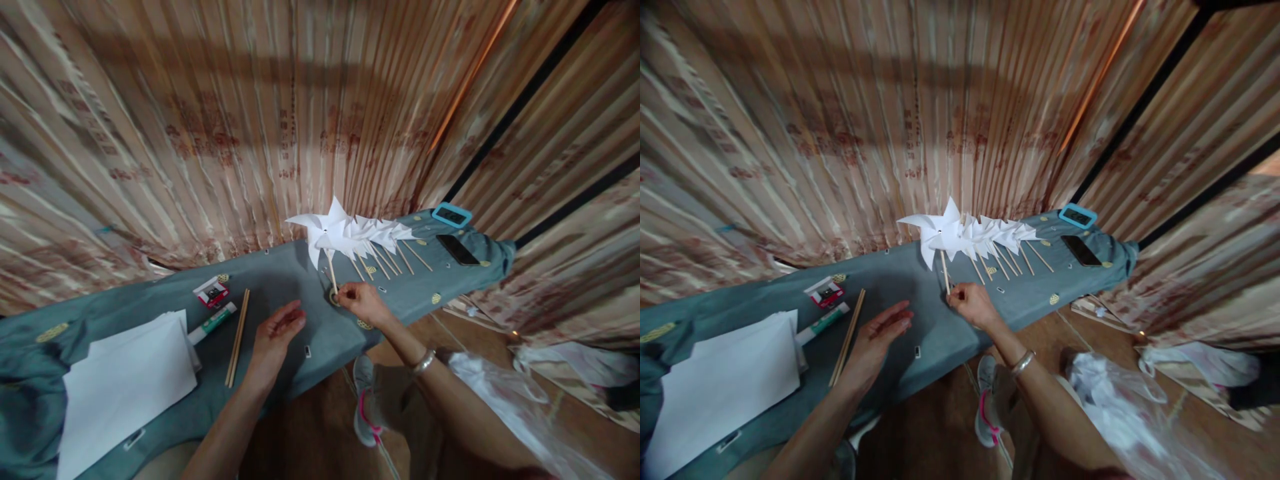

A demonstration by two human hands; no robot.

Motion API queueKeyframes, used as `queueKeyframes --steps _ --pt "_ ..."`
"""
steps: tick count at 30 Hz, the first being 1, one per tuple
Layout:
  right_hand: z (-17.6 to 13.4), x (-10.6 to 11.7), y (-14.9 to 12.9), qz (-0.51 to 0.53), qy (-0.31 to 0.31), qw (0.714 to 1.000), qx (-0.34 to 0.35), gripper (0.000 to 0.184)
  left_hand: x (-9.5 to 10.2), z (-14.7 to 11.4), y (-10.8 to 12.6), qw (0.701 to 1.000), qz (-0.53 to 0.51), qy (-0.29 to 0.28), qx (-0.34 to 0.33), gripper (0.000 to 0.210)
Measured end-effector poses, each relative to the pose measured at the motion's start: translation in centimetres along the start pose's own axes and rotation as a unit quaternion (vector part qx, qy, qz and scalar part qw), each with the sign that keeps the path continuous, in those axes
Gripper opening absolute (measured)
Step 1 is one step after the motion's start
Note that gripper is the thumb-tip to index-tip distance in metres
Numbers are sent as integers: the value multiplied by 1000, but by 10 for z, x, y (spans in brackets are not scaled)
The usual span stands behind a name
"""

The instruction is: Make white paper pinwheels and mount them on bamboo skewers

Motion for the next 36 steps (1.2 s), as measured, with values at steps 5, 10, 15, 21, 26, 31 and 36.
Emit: queueKeyframes --steps 5,10,15,21,26,31,36 --pt "27 18 18 -59 -26 997 -30 17 -2 -2 1 1000 -4 -13 3 48" --pt "49 29 39 -108 -59 991 -58 17 -3 -4 -1 1000 4 -21 3 44" --pt "62 24 54 -128 -86 986 -65 19 -4 -3 -2 1000 14 -27 8 41" --pt "68 19 59 -141 -104 981 -77 19 -3 -4 -2 999 13 -28 12 43" --pt "68 19 61 -153 -109 979 -82 20 -3 -4 -1 999 14 -26 12 42" --pt "67 17 65 -170 -105 976 -90 21 -3 -4 -1 999 1 -32 15 43" --pt "66 15 65 -205 -85 971 -90 21 -1 -4 -2 1000 0 -28 8 41"
Point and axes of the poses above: each hand's wrist, its own z-axis towards the middle knuckle, its own x-axis out of the back of the hand, y = z × x, the point moved 4 cm from there along z, towards the middle knuckle, and after that the axes turned 9 degrees about x, right-handed, at the moved point
